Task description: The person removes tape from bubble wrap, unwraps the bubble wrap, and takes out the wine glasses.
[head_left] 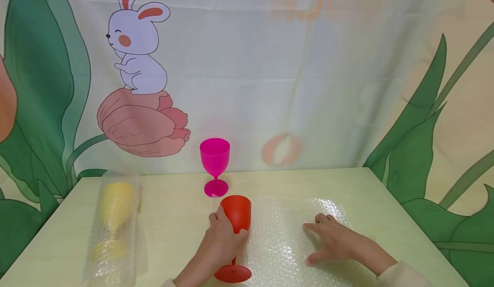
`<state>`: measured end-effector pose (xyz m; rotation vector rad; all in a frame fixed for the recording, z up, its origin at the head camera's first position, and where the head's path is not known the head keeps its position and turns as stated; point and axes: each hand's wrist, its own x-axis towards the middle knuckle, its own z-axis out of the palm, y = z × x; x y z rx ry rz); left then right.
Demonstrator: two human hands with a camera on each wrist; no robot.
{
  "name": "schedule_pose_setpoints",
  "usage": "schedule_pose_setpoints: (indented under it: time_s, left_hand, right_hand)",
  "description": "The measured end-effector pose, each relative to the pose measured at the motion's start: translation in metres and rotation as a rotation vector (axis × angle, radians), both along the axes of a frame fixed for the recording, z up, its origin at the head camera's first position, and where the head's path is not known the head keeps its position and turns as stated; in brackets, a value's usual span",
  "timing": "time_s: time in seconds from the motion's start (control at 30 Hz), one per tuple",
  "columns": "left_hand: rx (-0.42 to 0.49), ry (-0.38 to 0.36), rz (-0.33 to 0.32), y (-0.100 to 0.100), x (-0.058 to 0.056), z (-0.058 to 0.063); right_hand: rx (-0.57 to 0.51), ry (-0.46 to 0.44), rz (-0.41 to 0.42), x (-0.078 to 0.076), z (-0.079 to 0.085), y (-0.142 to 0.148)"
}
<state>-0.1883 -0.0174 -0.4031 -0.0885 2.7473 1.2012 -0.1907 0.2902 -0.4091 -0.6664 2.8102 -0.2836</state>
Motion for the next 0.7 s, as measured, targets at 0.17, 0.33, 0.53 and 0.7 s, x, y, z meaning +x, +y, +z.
schedule_pose_setpoints:
  time_s: [0.17, 0.33, 0.53, 0.7]
  left_hand:
    - [-0.015, -0.003, 0.002, 0.003, 0.002, -0.001]
    - [-0.053, 0.000, 0.002, 0.003, 0.001, -0.002]
    - [-0.038, 0.058, 0.021, -0.003, 0.002, -0.008]
    - [-0.037, 0.091, 0.001, -0.011, 0.002, -0.010]
  right_hand:
    - [-0.001, 0.003, -0.003, 0.001, -0.004, 0.000]
    - [-0.001, 0.006, -0.006, 0.003, -0.004, -0.001]
    - [0.005, 0.003, -0.013, 0.004, -0.004, -0.004]
    - [0.011, 0.025, -0.007, 0.007, -0.005, -0.004]
